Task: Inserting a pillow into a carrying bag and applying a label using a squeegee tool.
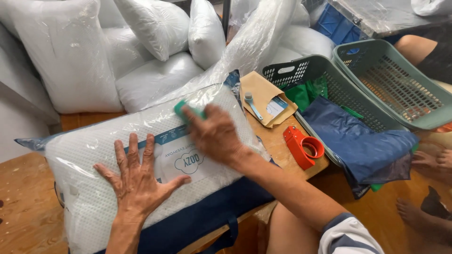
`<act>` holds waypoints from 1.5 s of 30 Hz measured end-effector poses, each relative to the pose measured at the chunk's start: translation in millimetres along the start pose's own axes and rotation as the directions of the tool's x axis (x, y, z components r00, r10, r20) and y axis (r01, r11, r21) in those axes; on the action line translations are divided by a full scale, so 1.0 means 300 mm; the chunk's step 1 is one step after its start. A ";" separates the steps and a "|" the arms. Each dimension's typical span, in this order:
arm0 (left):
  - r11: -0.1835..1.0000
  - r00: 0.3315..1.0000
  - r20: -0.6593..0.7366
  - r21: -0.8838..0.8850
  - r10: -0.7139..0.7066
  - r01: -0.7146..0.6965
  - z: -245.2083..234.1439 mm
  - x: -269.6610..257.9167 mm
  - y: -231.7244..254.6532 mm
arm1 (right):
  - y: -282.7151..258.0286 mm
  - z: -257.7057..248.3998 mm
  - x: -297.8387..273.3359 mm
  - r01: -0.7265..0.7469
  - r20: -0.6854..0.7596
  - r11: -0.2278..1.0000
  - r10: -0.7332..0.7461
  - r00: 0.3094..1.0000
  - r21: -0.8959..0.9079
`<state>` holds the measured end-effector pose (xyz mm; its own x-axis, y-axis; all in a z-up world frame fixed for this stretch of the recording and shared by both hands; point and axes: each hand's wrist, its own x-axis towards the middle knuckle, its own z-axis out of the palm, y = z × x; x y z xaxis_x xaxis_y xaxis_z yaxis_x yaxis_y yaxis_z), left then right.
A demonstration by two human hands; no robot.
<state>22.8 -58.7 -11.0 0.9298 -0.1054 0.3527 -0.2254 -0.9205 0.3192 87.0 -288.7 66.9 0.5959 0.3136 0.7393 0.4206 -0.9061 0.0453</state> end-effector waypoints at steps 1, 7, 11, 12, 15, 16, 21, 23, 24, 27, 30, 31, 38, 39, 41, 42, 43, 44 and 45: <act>0.999 0.999 0.027 0.010 -0.034 0.034 -0.005 -0.002 0.000 | -0.082 -0.029 -0.014 0.136 0.057 0.975 -0.148 0.987 0.176; 1.000 1.000 -0.007 0.003 0.005 -0.005 -0.003 -0.015 0.004 | 0.140 0.140 0.066 0.076 0.109 0.997 -0.073 0.991 -0.019; 1.000 1.000 -0.014 -0.004 0.018 -0.018 -0.001 -0.024 0.019 | 0.282 0.242 0.143 -0.216 0.507 0.931 0.344 0.790 -0.294; 1.000 1.000 -0.016 0.000 0.019 -0.019 -0.006 -0.019 0.020 | 0.167 0.203 0.162 -0.219 0.505 0.931 0.344 0.792 -0.291; 1.000 1.000 -0.006 0.020 0.009 -0.009 -0.021 -0.014 0.026 | -0.132 0.133 0.182 0.035 0.194 0.985 -0.068 0.979 0.168; 0.999 0.998 0.047 0.019 -0.040 0.039 -0.029 -0.009 0.030 | -0.201 0.138 0.172 0.133 0.157 0.960 -0.175 0.972 0.245; 0.999 0.997 0.049 0.004 -0.051 0.051 -0.037 -0.016 0.028 | -0.089 0.198 0.231 0.067 0.398 0.967 -0.165 0.903 0.247; 1.000 1.000 -0.009 -0.001 0.005 -0.005 -0.019 -0.021 0.016 | 0.080 0.222 0.241 -0.064 0.552 0.997 0.083 0.830 -0.052; 1.000 1.000 -0.012 -0.002 0.003 -0.003 -0.016 -0.019 0.015 | 0.153 0.229 0.236 -0.062 0.552 0.997 0.080 0.830 -0.052; 0.999 0.999 -0.032 -0.020 0.025 -0.026 -0.007 -0.011 0.018 | 0.366 0.271 0.211 -0.279 0.665 0.940 0.337 0.666 -0.197; 0.999 1.000 -0.025 -0.028 0.016 -0.017 -0.002 -0.014 0.021 | 0.531 0.341 0.118 -0.601 0.673 0.778 0.546 0.499 -0.186; 1.000 1.000 -0.019 -0.012 0.012 -0.012 -0.001 -0.017 0.017 | 0.564 0.355 0.073 -0.659 0.689 0.744 0.536 0.488 -0.113; 1.000 0.999 0.037 0.016 -0.027 0.027 -0.009 -0.002 0.002 | 0.540 0.214 0.007 -0.568 0.292 0.703 0.487 0.823 0.428; 1.000 0.999 0.040 0.013 -0.024 0.023 -0.008 0.001 -0.001 | 0.479 0.156 -0.008 -0.571 0.292 0.702 0.491 0.821 0.425; 0.999 0.997 0.062 0.018 -0.040 0.039 -0.009 0.004 -0.007 | 0.354 0.040 -0.033 -0.109 0.172 0.733 -0.011 0.985 0.671; 0.999 0.997 0.061 0.017 -0.037 0.036 -0.011 0.005 -0.006 | 0.306 0.010 -0.057 -0.110 0.171 0.735 -0.009 0.985 0.669; 0.999 0.997 0.063 0.015 -0.041 0.040 -0.013 0.004 -0.006 | 0.257 -0.020 -0.082 -0.008 0.202 0.785 -0.150 0.968 0.619; 0.999 0.997 0.064 0.013 -0.045 0.044 -0.014 0.002 -0.005 | 0.207 -0.048 -0.107 0.102 0.242 0.816 -0.284 0.928 0.569; 0.999 0.996 0.075 0.013 -0.041 0.040 -0.006 0.002 -0.005 | 0.227 0.018 -0.120 0.090 0.249 0.817 -0.276 0.928 0.569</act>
<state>23.0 -56.7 -9.7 0.9575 -0.0953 0.2721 -0.1839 -0.9288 0.3218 97.7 -360.1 39.7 0.6076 0.6117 0.5066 0.7868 -0.5509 -0.2784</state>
